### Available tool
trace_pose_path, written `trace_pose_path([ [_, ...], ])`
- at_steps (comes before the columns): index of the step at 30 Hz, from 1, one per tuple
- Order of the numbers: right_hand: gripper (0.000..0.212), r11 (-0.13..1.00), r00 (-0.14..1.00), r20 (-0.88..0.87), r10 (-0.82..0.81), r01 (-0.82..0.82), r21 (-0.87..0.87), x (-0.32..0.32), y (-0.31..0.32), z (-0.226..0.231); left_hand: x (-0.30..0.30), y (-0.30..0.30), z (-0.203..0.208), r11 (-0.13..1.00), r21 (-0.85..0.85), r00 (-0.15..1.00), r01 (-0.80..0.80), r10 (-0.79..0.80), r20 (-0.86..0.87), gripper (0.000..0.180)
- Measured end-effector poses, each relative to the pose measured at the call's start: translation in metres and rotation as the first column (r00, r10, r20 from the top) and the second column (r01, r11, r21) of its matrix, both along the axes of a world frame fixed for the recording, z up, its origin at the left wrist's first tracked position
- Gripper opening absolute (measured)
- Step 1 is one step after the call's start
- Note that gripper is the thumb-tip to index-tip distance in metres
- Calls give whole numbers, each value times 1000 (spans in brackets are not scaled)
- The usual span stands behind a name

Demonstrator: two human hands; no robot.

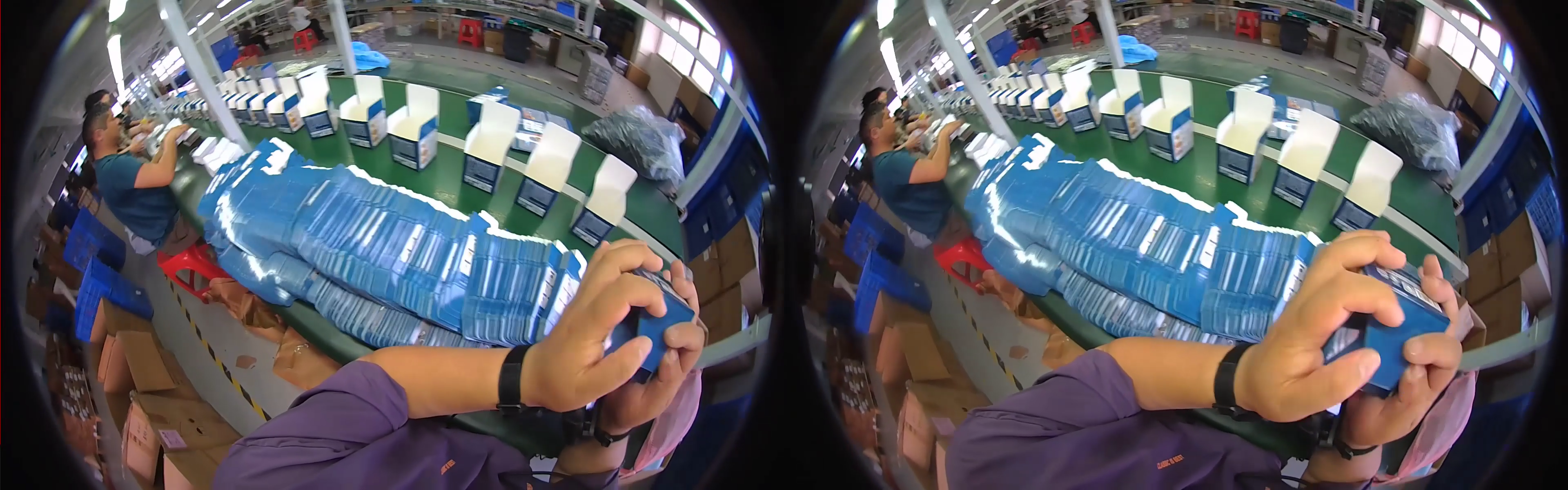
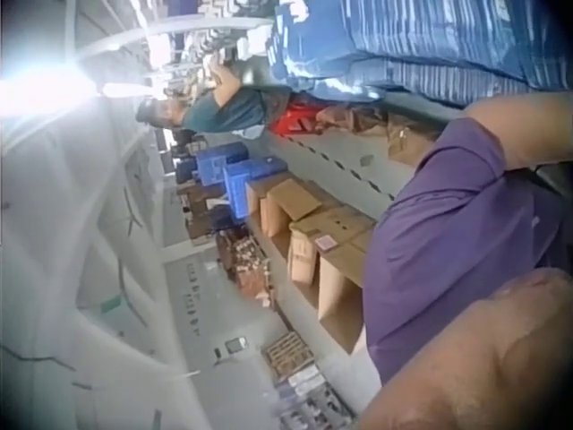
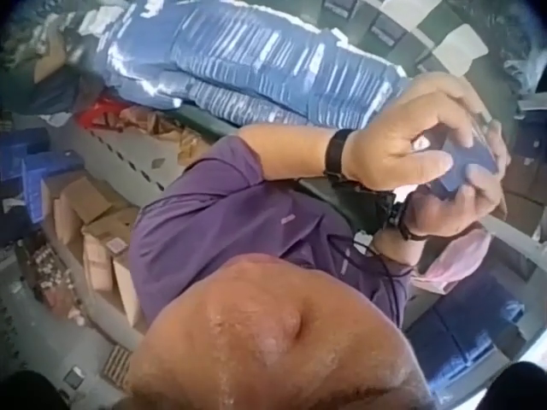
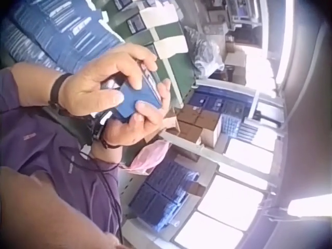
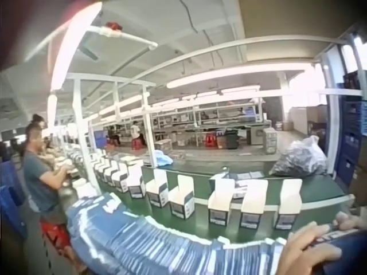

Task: The person folds a white cardboard insert and places it into a blue box before folding the box shut. They then pick up a blue packet, slide it into another blue box, and fold that box closed, repeating these sequences throughout the video.

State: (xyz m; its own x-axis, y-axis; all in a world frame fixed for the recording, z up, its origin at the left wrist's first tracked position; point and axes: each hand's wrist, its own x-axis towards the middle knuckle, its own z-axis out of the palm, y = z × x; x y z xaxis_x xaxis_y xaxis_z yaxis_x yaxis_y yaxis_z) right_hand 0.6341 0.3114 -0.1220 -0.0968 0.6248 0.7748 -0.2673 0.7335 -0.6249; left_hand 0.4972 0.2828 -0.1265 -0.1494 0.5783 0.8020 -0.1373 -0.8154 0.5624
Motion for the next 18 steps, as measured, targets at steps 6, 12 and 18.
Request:
trace_pose_path([
  [6,9,996,989,124,-85,85,8,-13,10,-5,-16,21,-22,933,159,921,-324,349,-170,30],
  [12,50,834,911,-253,327,-404,-377,24,23,23,-10,7,19,969,-89,929,-232,194,-315,53],
  [18,64,970,843,479,243,-202,-136,68,48,19,-26,4,29,753,-397,709,525,-129,694,80],
])
